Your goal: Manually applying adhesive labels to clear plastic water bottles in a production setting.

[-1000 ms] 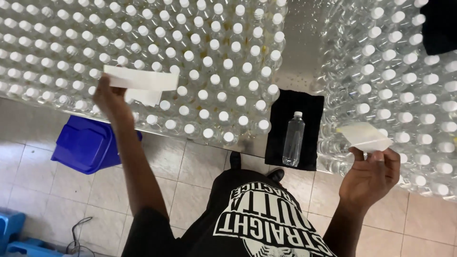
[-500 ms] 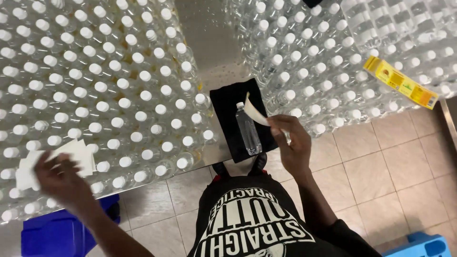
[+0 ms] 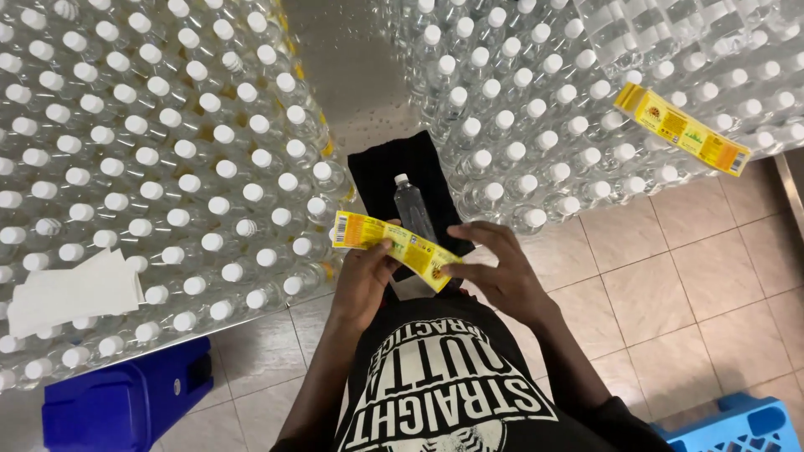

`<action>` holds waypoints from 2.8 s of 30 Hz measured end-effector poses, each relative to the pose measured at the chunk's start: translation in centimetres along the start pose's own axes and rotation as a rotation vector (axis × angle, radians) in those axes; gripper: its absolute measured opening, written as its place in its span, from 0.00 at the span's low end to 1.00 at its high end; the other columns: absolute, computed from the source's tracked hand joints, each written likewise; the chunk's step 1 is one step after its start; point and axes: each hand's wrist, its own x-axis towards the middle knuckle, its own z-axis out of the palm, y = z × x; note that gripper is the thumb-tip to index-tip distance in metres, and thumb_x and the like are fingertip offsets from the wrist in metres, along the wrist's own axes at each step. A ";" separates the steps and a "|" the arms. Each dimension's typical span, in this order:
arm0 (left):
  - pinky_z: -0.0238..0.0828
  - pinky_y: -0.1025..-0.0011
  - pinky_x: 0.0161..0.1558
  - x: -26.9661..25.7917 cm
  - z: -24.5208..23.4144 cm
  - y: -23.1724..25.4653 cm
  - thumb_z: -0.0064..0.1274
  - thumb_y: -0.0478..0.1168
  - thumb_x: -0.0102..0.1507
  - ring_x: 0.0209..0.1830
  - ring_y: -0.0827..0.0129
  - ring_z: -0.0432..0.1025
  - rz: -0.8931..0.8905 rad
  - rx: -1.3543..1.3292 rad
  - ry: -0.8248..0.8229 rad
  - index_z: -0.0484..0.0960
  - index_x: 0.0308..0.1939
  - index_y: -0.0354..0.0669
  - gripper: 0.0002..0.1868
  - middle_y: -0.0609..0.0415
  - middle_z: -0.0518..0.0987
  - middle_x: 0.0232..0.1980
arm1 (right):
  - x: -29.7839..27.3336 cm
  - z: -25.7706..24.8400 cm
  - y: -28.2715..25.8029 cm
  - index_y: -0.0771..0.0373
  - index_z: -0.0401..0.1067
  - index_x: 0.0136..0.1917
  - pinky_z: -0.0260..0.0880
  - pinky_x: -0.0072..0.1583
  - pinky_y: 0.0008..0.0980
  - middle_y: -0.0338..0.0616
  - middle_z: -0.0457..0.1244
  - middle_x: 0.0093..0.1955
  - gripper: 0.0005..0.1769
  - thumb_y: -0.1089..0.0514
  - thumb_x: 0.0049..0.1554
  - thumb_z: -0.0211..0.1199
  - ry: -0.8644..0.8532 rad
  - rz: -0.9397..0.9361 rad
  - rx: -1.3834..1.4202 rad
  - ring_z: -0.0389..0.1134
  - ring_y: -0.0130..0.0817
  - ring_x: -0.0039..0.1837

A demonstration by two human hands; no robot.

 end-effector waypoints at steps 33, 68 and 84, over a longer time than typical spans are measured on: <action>0.72 0.55 0.62 1.5 0.6 -2.9 0.61 0.38 0.67 0.62 0.48 0.79 0.126 0.953 0.013 0.72 0.79 0.50 0.35 0.40 0.85 0.61 | -1.9 6.2 4.3 0.67 0.79 0.48 0.74 0.52 0.33 0.49 0.73 0.36 0.14 0.55 0.59 0.77 0.102 1.205 0.570 0.73 0.32 0.43; 0.65 0.59 0.49 2.8 -1.7 -11.4 0.75 0.51 0.63 0.41 0.76 0.70 0.069 0.499 0.550 0.86 0.51 0.41 0.23 0.56 0.82 0.42 | -7.3 10.7 8.1 0.73 0.79 0.57 0.84 0.47 0.30 0.51 0.70 0.43 0.22 0.55 0.58 0.80 0.334 1.384 0.565 0.78 0.36 0.42; 0.62 0.59 0.51 4.5 -3.7 -13.5 0.80 0.51 0.58 0.41 0.70 0.73 0.031 0.442 0.645 0.87 0.47 0.35 0.26 0.50 0.85 0.40 | -9.3 12.5 11.5 0.71 0.80 0.64 0.76 0.55 0.35 0.57 0.74 0.47 0.26 0.53 0.58 0.78 0.175 1.367 0.400 0.80 0.38 0.50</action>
